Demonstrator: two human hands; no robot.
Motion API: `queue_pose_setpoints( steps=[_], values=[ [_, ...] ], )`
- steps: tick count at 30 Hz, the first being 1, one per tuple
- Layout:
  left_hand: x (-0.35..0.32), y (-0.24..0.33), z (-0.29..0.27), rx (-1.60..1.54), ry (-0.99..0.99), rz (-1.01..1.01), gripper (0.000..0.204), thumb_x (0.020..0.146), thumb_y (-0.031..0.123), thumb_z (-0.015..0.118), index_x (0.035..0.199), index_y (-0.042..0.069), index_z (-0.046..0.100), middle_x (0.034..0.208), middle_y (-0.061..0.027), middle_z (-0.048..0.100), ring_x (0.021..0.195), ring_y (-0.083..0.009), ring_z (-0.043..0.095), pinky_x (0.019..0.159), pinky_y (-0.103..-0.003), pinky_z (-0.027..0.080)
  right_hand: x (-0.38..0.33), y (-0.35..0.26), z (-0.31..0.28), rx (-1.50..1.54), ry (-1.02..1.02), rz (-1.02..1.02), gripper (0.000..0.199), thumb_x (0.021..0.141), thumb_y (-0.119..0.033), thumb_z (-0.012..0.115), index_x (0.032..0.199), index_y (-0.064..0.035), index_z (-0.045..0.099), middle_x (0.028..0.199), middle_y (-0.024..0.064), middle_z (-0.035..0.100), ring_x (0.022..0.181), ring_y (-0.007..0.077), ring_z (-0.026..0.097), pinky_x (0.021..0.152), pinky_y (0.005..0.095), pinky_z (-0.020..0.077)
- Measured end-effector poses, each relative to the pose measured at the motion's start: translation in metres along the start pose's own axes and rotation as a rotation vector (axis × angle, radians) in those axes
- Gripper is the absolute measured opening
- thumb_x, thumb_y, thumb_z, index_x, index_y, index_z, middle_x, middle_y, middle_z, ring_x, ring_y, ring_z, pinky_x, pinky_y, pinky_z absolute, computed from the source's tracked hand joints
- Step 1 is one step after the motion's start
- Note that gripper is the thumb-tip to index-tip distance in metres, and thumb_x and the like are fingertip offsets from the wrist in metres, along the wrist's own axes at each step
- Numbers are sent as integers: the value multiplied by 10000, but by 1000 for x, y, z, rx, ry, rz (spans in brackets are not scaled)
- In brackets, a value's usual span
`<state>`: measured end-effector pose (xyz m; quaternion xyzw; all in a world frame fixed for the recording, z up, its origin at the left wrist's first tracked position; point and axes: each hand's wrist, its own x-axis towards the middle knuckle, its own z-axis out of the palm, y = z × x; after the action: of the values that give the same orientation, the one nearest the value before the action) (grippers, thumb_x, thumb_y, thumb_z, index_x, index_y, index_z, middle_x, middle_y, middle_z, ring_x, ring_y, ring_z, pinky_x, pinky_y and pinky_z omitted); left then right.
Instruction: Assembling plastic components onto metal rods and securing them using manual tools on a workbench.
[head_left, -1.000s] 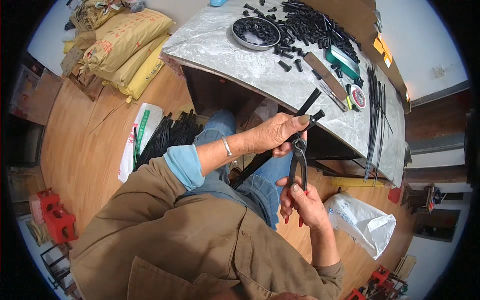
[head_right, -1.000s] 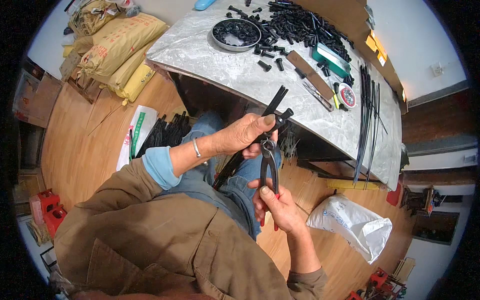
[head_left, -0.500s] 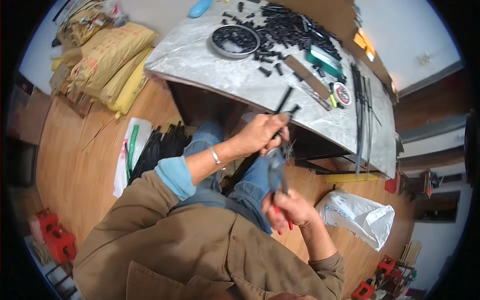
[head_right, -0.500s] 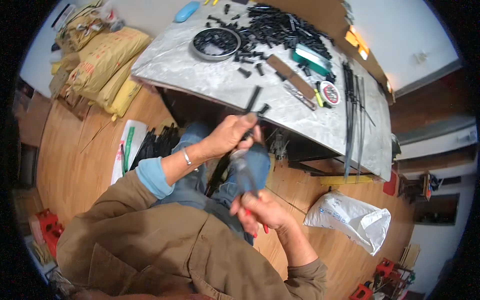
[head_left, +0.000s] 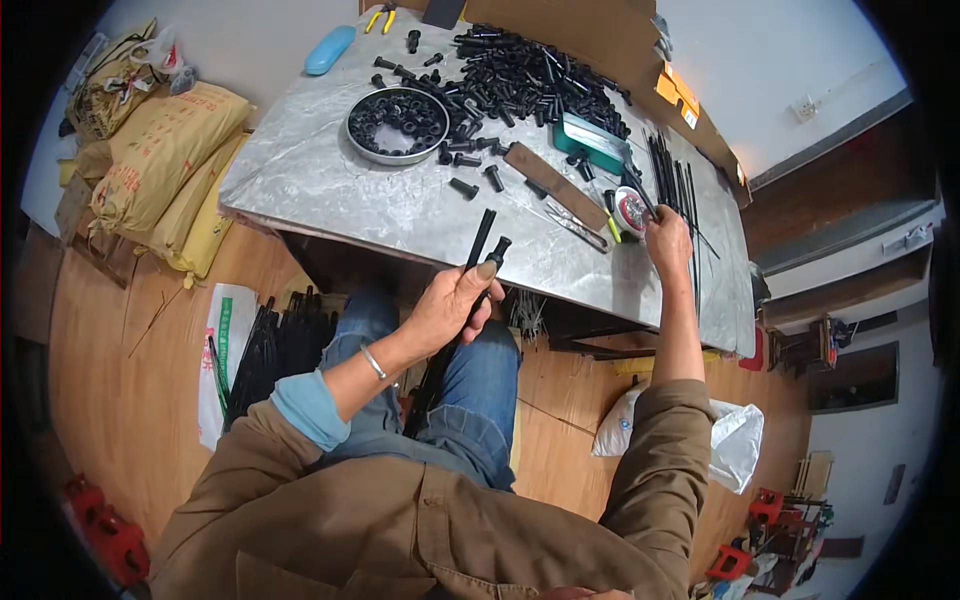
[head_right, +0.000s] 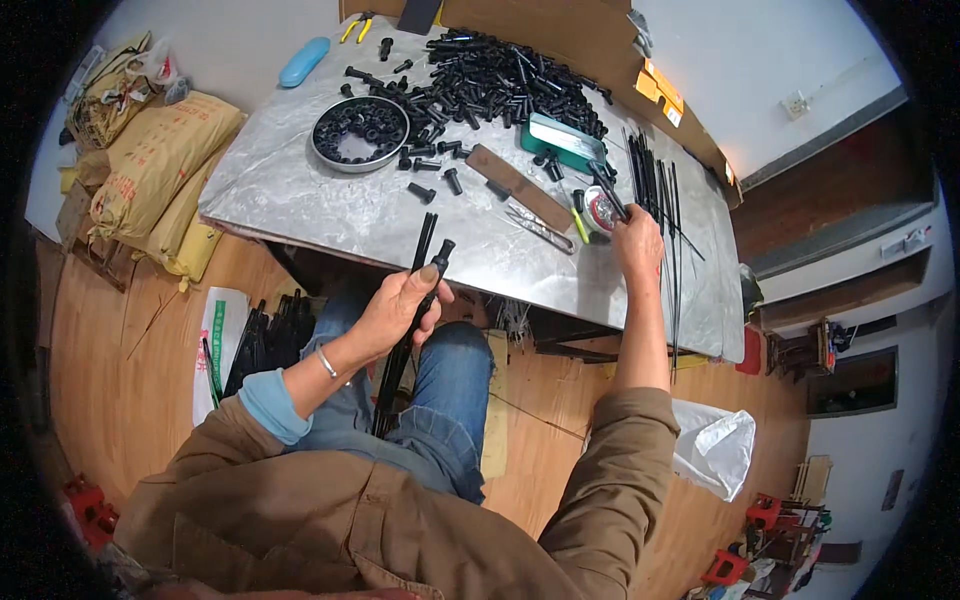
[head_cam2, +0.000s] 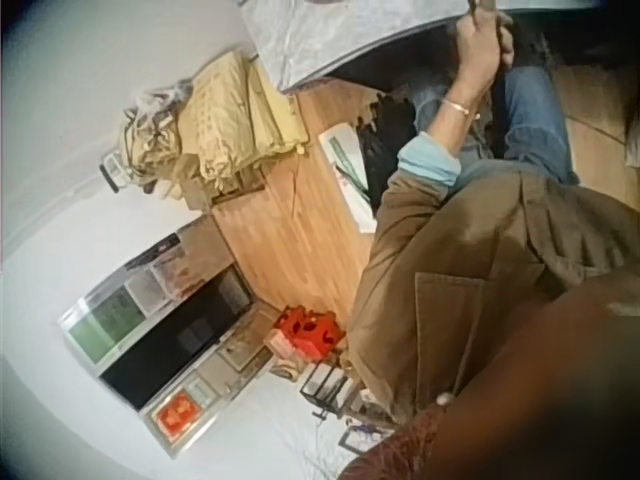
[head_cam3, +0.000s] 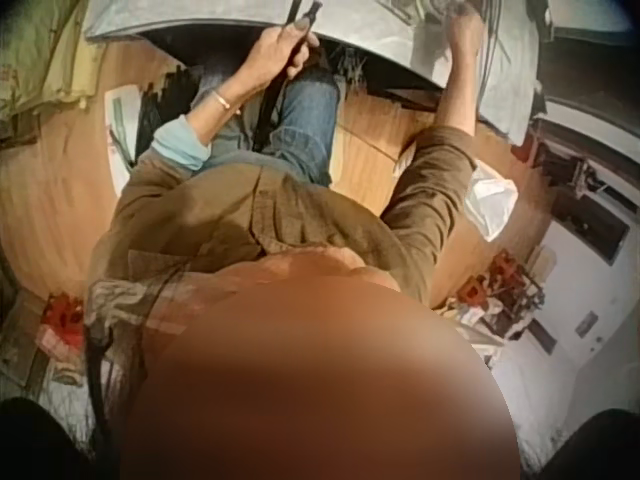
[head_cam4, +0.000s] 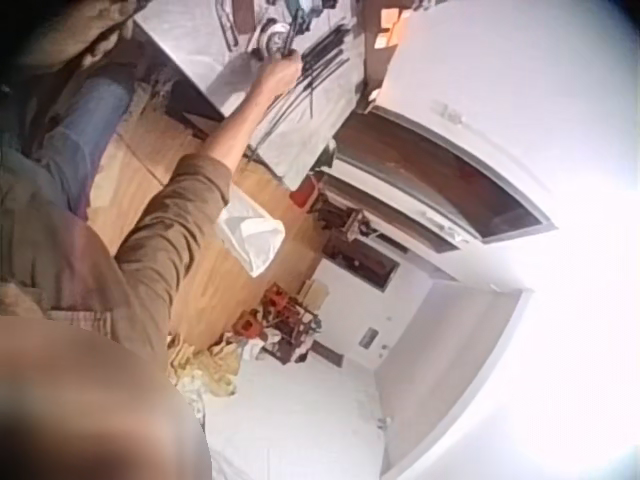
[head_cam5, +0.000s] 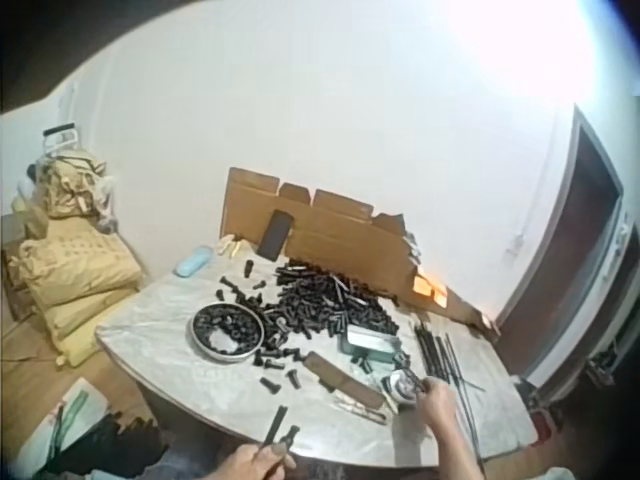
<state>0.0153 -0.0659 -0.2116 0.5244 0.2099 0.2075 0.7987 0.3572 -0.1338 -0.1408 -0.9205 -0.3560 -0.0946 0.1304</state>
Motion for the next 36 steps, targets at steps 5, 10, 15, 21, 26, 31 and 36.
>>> queue_pose_setpoints(
  steps=[5, 10, 15, 21, 26, 31, 36],
  values=[
    [8, 0, -5, 3, -11, -43, 624, 918, 601, 434, 889, -10, 555, 568, -15, 493, 453, -78, 463, 434, -215, 374, 22, 1, 17, -70, -69, -13, 284, 799, -310, 645, 978, -93, 685, 935, 192, 666, 922, 377, 624, 779, 461, 474],
    [12, -1, -6, 3, -19, -70, 632, 913, 602, 440, 895, -18, 561, 571, -16, 492, 467, -79, 470, 434, -213, 374, 31, -6, 23, -131, -66, -68, 273, 805, -302, 638, 956, -78, 678, 915, 183, 671, 894, 375, 633, 770, 455, 489],
    [11, 0, 0, 18, -34, -72, 633, 917, 602, 432, 899, -17, 563, 577, -18, 493, 471, -77, 469, 430, -214, 369, 48, 12, 32, 65, -6, -12, 245, 813, -253, 633, 929, -39, 668, 850, 164, 683, 821, 341, 652, 738, 413, 484],
    [2, 10, 3, 20, -22, -15, 600, 925, 579, 442, 901, -9, 558, 582, -15, 491, 471, -70, 463, 432, -204, 361, 10, -8, -9, 821, -229, 168, 148, 836, -168, 649, 790, -28, 636, 613, -8, 533, 522, 82, 464, 495, 243, 380],
    [-10, 14, 11, 16, -12, 4, 556, 938, 546, 449, 922, 0, 553, 589, -13, 490, 469, -62, 454, 433, -197, 355, -54, -33, -16, 1407, -438, 260, 166, 934, -199, 577, 932, -36, 548, 759, 20, 541, 583, 82, 448, 542, 250, 400],
    [-26, 22, 20, 24, 15, 118, 494, 967, 472, 447, 1012, -7, 560, 657, -14, 494, 487, -58, 447, 452, -194, 364, -141, -67, -4, 1916, -736, 196, 215, 917, -265, 606, 960, -80, 506, 850, -7, 478, 653, 82, 399, 602, 249, 374],
    [-38, 23, 29, 41, 65, 247, 493, 962, 454, 470, 1117, -7, 553, 740, -11, 499, 556, -50, 477, 462, -191, 380, -196, -111, -3, 1971, -644, 119, 265, 920, -310, 598, 885, -61, 515, 850, 13, 494, 668, 96, 424, 602, 264, 392]
  ],
)
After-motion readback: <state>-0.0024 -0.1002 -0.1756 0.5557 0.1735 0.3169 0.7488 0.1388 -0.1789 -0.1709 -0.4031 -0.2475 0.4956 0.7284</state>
